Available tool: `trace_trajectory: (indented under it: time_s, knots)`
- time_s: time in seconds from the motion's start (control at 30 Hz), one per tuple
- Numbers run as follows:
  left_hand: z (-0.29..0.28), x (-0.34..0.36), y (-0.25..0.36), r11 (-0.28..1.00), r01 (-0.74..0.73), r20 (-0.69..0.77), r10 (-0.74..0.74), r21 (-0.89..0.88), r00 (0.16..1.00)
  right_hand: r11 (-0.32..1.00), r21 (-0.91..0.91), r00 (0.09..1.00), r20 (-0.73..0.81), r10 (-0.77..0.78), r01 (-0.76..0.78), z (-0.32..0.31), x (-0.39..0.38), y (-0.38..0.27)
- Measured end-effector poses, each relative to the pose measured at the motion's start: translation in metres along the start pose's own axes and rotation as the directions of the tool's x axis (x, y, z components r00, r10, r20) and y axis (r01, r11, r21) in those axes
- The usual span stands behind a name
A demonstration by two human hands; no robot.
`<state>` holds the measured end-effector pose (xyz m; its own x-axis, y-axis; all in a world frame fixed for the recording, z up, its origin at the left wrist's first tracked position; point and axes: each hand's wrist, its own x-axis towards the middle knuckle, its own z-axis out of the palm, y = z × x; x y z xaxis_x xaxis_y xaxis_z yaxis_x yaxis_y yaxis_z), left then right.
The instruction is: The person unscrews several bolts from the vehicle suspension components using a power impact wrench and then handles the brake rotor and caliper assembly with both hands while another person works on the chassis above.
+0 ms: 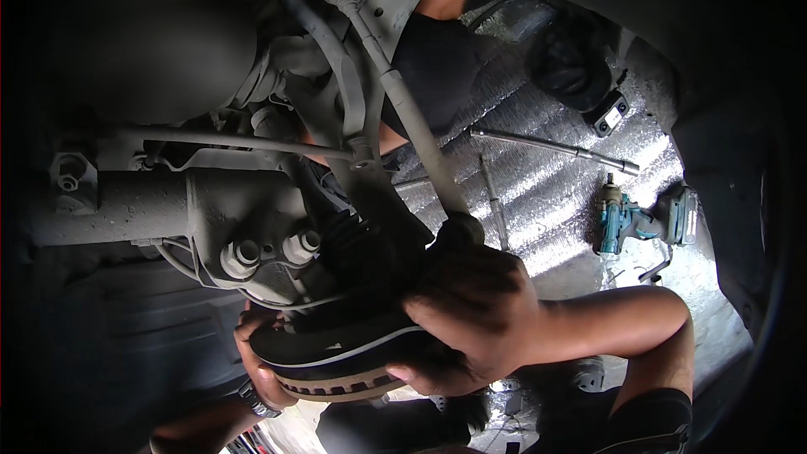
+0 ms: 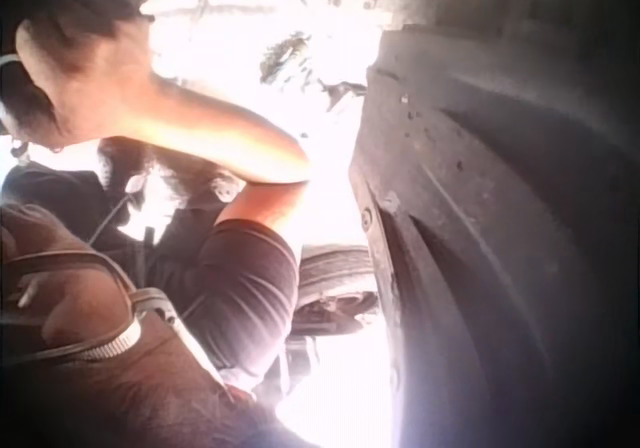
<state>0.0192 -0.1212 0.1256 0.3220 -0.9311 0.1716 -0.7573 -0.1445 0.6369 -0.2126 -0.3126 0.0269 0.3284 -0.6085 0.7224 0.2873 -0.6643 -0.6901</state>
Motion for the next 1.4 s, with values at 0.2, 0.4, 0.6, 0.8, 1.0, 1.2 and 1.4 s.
trace_trajectory:
  time_s: [0.2,0.4,0.6,0.8,1.0,1.2,1.4]
  knots:
    - [0.003,0.012,-0.01,0.991,-0.136,0.035,0.136,-0.001,0.99,1.0,0.002,1.0,0.003,0.008,-0.008,-0.001,-0.001,-0.001]
    - [-0.004,0.006,-0.002,0.991,-0.077,0.044,0.072,0.11,0.996,1.0,-0.002,1.0,-0.009,-0.011,0.011,0.003,0.0,0.001]
    - [-0.004,0.005,-0.008,0.996,-0.032,0.023,0.031,0.078,0.999,1.0,-0.006,1.0,0.007,-0.015,0.015,0.001,0.002,0.004]
    - [-0.003,0.003,-0.006,0.997,-0.048,0.008,0.048,0.062,0.999,1.0,-0.024,1.0,0.005,-0.016,0.016,0.002,0.0,0.0]
    - [-0.004,0.002,-0.009,0.991,-0.064,0.004,0.064,0.117,0.998,1.0,0.004,1.0,0.003,-0.022,0.022,0.0,0.001,0.003]
    - [-0.005,0.001,-0.012,0.991,-0.062,0.001,0.062,0.117,0.998,1.0,0.013,1.0,-0.016,-0.027,0.027,0.002,0.001,0.004]
    - [-0.004,0.0,-0.012,0.996,-0.054,0.0,0.054,0.068,0.999,1.0,-0.005,1.0,0.02,-0.016,0.016,0.0,0.001,0.003]
